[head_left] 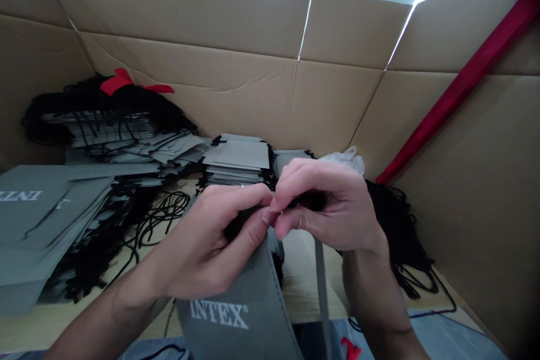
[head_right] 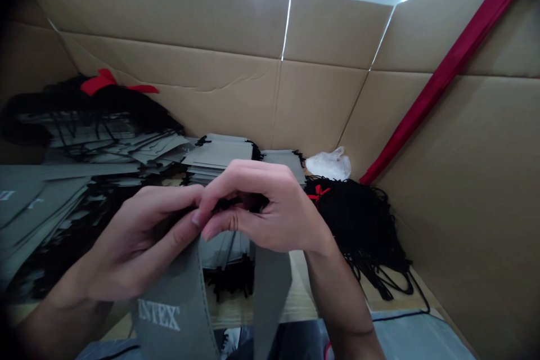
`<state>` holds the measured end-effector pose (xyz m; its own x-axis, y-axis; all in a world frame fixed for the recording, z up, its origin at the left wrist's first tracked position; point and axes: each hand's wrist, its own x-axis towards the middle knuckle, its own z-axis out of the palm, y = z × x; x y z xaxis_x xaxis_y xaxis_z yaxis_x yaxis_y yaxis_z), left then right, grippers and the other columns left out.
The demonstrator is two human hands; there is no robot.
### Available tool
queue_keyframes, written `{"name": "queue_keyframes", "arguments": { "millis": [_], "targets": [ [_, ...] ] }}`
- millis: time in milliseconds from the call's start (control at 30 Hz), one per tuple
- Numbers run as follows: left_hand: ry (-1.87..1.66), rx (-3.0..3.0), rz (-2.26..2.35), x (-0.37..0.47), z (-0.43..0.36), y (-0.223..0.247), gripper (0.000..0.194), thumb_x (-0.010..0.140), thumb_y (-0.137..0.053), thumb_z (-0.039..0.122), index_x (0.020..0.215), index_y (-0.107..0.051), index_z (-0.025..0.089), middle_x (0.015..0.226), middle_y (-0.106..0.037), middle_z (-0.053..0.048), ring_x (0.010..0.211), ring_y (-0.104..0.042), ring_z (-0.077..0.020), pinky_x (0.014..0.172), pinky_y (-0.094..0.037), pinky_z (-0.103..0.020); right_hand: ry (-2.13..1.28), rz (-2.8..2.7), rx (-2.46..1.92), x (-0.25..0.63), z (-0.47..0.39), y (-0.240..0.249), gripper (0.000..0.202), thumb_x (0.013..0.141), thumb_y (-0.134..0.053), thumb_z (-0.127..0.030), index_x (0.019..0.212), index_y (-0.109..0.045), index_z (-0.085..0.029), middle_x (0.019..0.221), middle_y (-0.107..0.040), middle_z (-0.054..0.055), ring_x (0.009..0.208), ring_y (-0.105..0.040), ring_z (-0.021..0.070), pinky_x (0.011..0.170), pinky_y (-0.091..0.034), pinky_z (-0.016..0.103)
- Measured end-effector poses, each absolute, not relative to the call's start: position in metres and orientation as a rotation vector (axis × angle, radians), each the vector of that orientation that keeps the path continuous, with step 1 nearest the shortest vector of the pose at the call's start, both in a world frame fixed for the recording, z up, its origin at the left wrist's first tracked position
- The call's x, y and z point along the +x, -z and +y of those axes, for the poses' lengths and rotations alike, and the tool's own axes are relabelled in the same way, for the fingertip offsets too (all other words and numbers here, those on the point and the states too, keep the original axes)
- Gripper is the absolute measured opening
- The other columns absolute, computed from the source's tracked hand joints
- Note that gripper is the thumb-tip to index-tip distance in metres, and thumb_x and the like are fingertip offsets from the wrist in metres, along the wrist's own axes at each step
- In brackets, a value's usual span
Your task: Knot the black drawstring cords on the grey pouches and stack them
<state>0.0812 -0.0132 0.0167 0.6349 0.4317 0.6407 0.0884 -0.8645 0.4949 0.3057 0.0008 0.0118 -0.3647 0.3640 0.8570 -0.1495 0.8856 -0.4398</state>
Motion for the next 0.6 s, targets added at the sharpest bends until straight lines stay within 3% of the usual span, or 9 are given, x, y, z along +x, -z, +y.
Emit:
{"name": "queue_keyframes", "arguments": {
  "millis": [133, 267, 400, 467, 600],
  "targets": [
    [-1.028, 2.49, 0.43, 0.083, -0.012, -0.013, 0.023, 0.116, -0.052, 0.018, 0.094, -0.06, 0.02, 0.075, -0.052, 0.008, 0.063, -0.044, -0.008, 0.06, -0.039, -0.024, -0.57, -1.837, -0.252, 0.305, -0.005, -0.012, 0.025, 0.08, -0.109, -0.022, 0.088, -0.085, -0.017, 0.079, -0.083, 0.0, 0.064, -0.067, 0.0092, 0.058, -0.053, 0.02],
    [-1.019, 2.563, 0.372, 0.084, -0.01, -0.01, 0.027, 0.115, -0.049, 0.012, 0.09, -0.055, 0.02, 0.072, -0.046, 0.008, 0.062, -0.038, -0.0088, 0.059, -0.033, -0.027, -0.844, -1.773, -0.302, 0.306, -0.009, -0.012, 0.025, 0.079, -0.109, -0.017, 0.091, -0.087, -0.016, 0.079, -0.084, 0.001, 0.066, -0.076, 0.0126, 0.059, -0.057, 0.02],
    [-1.107, 2.545, 0.265, 0.088, -0.011, -0.008, 0.024, 0.112, -0.05, 0.01, 0.091, -0.056, 0.021, 0.077, -0.053, 0.004, 0.068, -0.046, -0.0117, 0.063, -0.038, -0.028, -1.11, -1.651, -0.25, 0.306, -0.007, -0.008, 0.031, 0.072, -0.112, -0.016, 0.09, -0.087, -0.015, 0.079, -0.084, 0.001, 0.066, -0.077, 0.0121, 0.06, -0.06, 0.019],
    [-1.134, 2.493, 0.202, 0.09, -0.012, -0.006, 0.023, 0.111, -0.051, 0.009, 0.091, -0.057, 0.021, 0.08, -0.057, 0.002, 0.073, -0.052, -0.0135, 0.066, -0.043, -0.028, -1.206, -1.597, -0.181, 0.305, -0.007, -0.006, 0.032, 0.072, -0.112, -0.021, 0.09, -0.086, -0.015, 0.08, -0.084, 0.002, 0.067, -0.077, 0.012, 0.062, -0.061, 0.02],
    [-1.183, 2.395, 0.153, 0.092, -0.015, -0.005, 0.024, 0.11, -0.054, 0.008, 0.089, -0.056, 0.021, 0.076, -0.051, 0.002, 0.073, -0.05, -0.0139, 0.065, -0.043, -0.027, -1.297, -1.553, -0.262, 0.303, -0.012, -0.006, 0.03, 0.087, -0.101, -0.041, 0.089, -0.084, -0.016, 0.081, -0.082, 0.003, 0.072, -0.077, 0.0118, 0.068, -0.062, 0.023]
  ]
}}
